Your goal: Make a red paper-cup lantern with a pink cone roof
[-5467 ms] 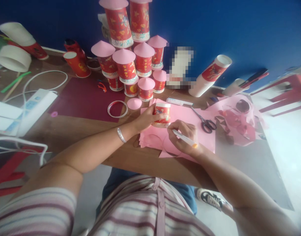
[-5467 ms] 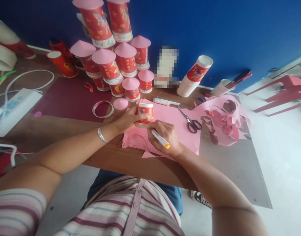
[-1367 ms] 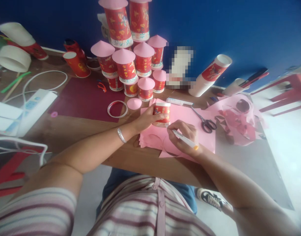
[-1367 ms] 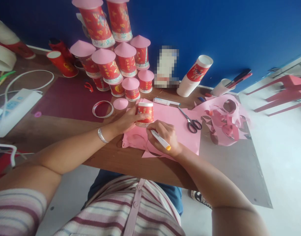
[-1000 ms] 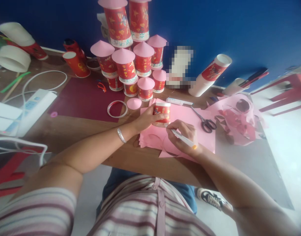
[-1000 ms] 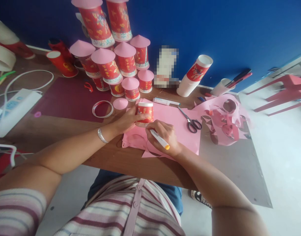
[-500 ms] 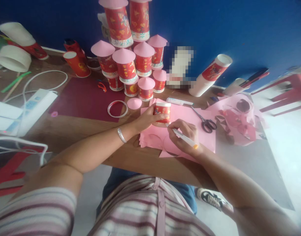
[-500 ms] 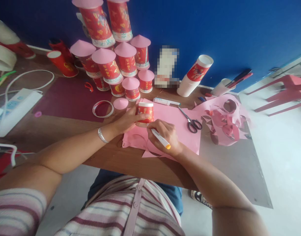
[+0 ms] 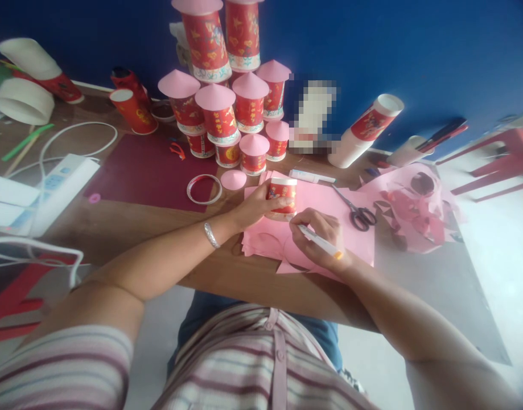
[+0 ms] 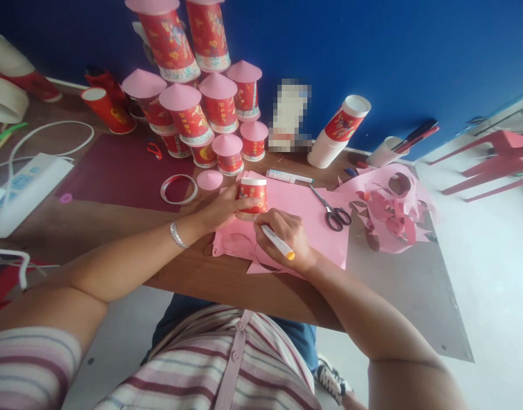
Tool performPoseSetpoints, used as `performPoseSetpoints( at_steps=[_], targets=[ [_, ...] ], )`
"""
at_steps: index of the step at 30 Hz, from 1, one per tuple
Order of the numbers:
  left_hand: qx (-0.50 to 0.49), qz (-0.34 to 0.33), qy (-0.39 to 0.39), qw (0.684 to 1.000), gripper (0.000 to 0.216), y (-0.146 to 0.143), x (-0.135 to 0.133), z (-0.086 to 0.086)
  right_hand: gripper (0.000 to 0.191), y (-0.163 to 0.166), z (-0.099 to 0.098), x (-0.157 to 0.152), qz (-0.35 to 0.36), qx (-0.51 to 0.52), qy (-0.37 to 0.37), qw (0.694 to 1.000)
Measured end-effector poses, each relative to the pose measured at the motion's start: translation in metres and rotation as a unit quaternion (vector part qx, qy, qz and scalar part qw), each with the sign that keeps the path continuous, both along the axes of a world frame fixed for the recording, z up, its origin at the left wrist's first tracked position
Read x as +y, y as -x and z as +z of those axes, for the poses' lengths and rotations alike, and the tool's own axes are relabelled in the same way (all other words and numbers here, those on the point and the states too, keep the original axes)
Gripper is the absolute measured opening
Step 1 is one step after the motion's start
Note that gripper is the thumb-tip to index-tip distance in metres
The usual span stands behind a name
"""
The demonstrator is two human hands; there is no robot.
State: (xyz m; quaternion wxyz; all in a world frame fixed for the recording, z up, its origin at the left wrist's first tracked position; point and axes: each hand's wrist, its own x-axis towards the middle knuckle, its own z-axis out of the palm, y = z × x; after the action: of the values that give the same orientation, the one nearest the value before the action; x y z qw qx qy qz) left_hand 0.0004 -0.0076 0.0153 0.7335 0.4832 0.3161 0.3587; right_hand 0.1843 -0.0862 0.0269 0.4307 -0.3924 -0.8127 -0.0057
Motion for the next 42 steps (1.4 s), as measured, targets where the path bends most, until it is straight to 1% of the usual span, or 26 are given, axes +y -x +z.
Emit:
performPoseSetpoints(
  at_steps=[10, 15, 27, 34, 42],
  targets=[
    [0.010, -0.004, -0.012, 1.000, 0.050, 0.0014, 0.0000, 0.0003, 0.013, -0.0017, -0.0017, -0.0002, -0.003, -0.005, 0.009, 1.000],
    [0.009, 0.001, -0.009, 1.000, 0.049, 0.0007, -0.0005, 0.0003, 0.015, 0.0012, -0.0027, 0.0001, 0.003, 0.007, -0.006, 1.000],
    [0.011, -0.001, -0.009, 1.000, 0.053, 0.0004, 0.0002, -0.0021, 0.016, 0.0038, -0.0021, 0.0013, 0.001, -0.003, 0.001, 1.000],
    [0.019, 0.004, -0.013, 1.000, 0.054, 0.0005, 0.0003, -0.0034, 0.013, 0.0031, -0.0018, 0.0024, 0.021, 0.012, 0.007, 1.000],
    [0.016, 0.004, -0.002, 1.000, 0.056, -0.0002, -0.0002, -0.0035, 0.013, 0.0026, -0.0037, 0.0044, -0.005, 0.008, -0.017, 1.000]
  ],
)
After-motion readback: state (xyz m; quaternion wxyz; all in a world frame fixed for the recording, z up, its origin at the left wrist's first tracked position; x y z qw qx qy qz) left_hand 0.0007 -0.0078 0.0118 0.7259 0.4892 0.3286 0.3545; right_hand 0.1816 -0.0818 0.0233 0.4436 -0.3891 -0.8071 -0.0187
